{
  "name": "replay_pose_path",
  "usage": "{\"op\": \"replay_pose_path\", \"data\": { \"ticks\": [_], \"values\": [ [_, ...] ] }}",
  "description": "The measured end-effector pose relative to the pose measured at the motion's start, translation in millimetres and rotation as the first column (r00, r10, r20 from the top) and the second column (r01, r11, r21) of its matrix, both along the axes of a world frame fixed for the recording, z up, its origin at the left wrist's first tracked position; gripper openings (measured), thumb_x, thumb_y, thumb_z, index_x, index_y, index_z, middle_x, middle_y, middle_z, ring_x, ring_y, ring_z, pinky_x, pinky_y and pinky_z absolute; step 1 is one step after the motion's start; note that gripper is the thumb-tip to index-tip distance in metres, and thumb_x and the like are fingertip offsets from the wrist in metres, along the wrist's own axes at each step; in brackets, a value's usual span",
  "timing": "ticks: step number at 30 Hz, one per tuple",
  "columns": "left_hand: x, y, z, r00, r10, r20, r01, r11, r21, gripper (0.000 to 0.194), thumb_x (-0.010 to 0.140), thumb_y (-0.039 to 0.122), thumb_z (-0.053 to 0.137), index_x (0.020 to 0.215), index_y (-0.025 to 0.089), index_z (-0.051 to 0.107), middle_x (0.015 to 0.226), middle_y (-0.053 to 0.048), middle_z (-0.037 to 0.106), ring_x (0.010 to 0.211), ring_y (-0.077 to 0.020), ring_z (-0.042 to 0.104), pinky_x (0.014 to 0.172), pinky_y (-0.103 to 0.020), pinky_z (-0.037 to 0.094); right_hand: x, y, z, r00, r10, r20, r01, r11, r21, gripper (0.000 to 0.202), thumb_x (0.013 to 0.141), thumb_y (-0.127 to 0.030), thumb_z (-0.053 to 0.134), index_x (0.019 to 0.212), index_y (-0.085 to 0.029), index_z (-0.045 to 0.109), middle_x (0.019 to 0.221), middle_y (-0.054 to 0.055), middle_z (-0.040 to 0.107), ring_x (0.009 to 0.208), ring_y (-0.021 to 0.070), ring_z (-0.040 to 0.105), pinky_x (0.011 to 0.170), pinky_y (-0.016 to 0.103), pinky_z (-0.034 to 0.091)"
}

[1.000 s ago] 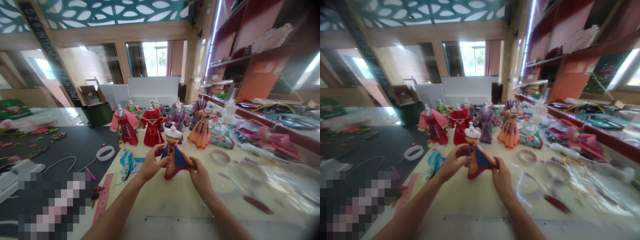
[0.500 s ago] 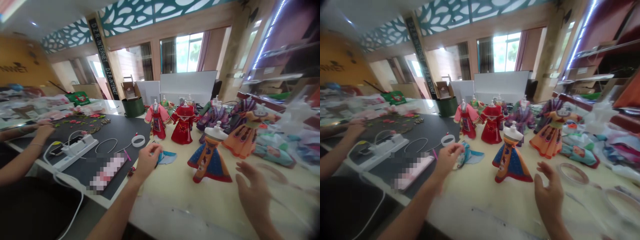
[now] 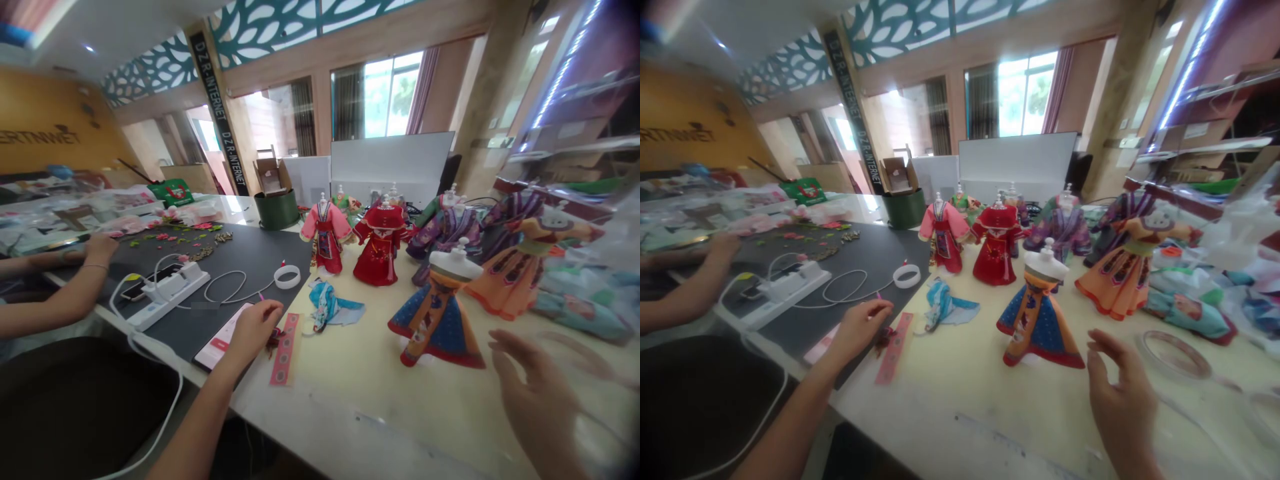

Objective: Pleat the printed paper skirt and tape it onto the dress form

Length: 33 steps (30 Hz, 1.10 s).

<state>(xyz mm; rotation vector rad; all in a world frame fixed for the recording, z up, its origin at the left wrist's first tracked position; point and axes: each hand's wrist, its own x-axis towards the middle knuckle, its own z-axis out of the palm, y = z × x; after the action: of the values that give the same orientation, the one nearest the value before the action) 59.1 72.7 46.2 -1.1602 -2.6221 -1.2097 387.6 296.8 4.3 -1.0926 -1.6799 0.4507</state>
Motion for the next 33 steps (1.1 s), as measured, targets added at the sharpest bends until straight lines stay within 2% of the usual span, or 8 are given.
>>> {"op": "replay_pose_path", "data": {
  "ticks": [10,17,21,23,26,28,30,33],
  "values": [
    [20,33,0.7,0.994,-0.096,-0.057,0.092,0.993,-0.073,0.022,0.079,0.033,0.048,0.075,0.023,0.068,0.077,-0.002,0.071,0.071,-0.0206,0.063,0.064,-0.028,0.04,0,6,-0.5,1.0,0.013,-0.027,-0.01,0.994,0.112,0.032,0.077,-0.039,0.047,0.091,-0.016,0.064,0.086,0.01,0.067,0.079,0.0262,0.063,0.075,0.039,0.047],
    [27,55,-0.4,0.982,-0.169,-0.08,0.161,0.981,-0.104,0.024,0.083,0.03,0.044,0.079,0.02,0.066,0.08,-0.005,0.07,0.073,-0.0204,0.061,0.067,-0.029,0.04,3,6,1.2,0.999,0.03,-0.038,-0.026,0.996,0.087,0.03,0.079,-0.036,0.048,0.093,-0.015,0.064,0.085,0.01,0.067,0.08,0.0255,0.063,0.077,0.04,0.047],
    [52,68,0.3,0.957,-0.281,-0.07,0.269,0.951,-0.15,0.023,0.083,0.028,0.046,0.074,0.02,0.065,0.073,-0.004,0.068,0.066,-0.0184,0.059,0.061,-0.027,0.039,0,10,-2.5,0.995,0.06,-0.076,-0.051,0.993,0.108,0.024,0.079,-0.032,0.05,0.091,-0.016,0.063,0.085,0.009,0.066,0.078,0.0245,0.063,0.075,0.039,0.049],
    [80,77,-2.0,0.901,-0.43,-0.046,0.418,0.893,-0.168,0.02,0.082,0.029,0.05,0.071,0.021,0.064,0.07,-0.002,0.067,0.065,-0.017,0.059,0.06,-0.026,0.039,-2,10,-3.7,0.987,0.117,-0.112,-0.103,0.986,0.128,0.019,0.08,-0.028,0.049,0.09,-0.017,0.06,0.086,0.01,0.066,0.075,0.0232,0.063,0.072,0.038,0.05],
    [128,90,-11.9,0.639,-0.768,-0.046,0.749,0.634,-0.189,0.019,0.083,0.027,0.051,0.068,0.02,0.061,0.066,0.0,0.063,0.062,-0.0145,0.057,0.059,-0.024,0.039,-4,8,-2.3,0.99,0.128,-0.059,-0.119,0.982,0.148,0.018,0.084,-0.022,0.042,0.091,-0.017,0.058,0.086,0.009,0.065,0.078,0.0214,0.063,0.072,0.035,0.052],
    [151,98,-22.8,0.498,-0.86,-0.112,0.847,0.51,-0.148,0.022,0.083,0.025,0.051,0.063,0.019,0.057,0.061,0.0,0.06,0.056,-0.0128,0.054,0.054,-0.023,0.038,-1,9,1.6,0.994,0.107,0.025,-0.109,0.982,0.156,0.019,0.084,-0.019,0.04,0.09,-0.017,0.058,0.086,0.008,0.065,0.079,0.0195,0.063,0.073,0.032,0.052],
    [163,106,-35.5,0.463,-0.862,-0.205,0.874,0.482,-0.054,0.023,0.085,0.023,0.049,0.063,0.019,0.055,0.059,0.0,0.057,0.053,-0.0121,0.052,0.052,-0.022,0.037,11,12,8.8,0.986,0.104,0.133,-0.124,0.981,0.15,0.019,0.083,-0.019,0.042,0.089,-0.018,0.059,0.085,0.006,0.066,0.078,0.0182,0.063,0.072,0.029,0.051],
    [159,115,-52.7,0.523,-0.782,-0.338,0.843,0.532,0.074,0.022,0.086,0.02,0.047,0.066,0.019,0.055,0.058,-0.001,0.056,0.053,-0.0126,0.052,0.052,-0.023,0.038,49,30,23.0,0.958,0.047,0.282,-0.086,0.988,0.127,0.017,0.08,-0.02,0.047,0.086,-0.018,0.062,0.084,0.005,0.067,0.078,0.0196,0.062,0.075,0.031,0.049]
  ]
}}
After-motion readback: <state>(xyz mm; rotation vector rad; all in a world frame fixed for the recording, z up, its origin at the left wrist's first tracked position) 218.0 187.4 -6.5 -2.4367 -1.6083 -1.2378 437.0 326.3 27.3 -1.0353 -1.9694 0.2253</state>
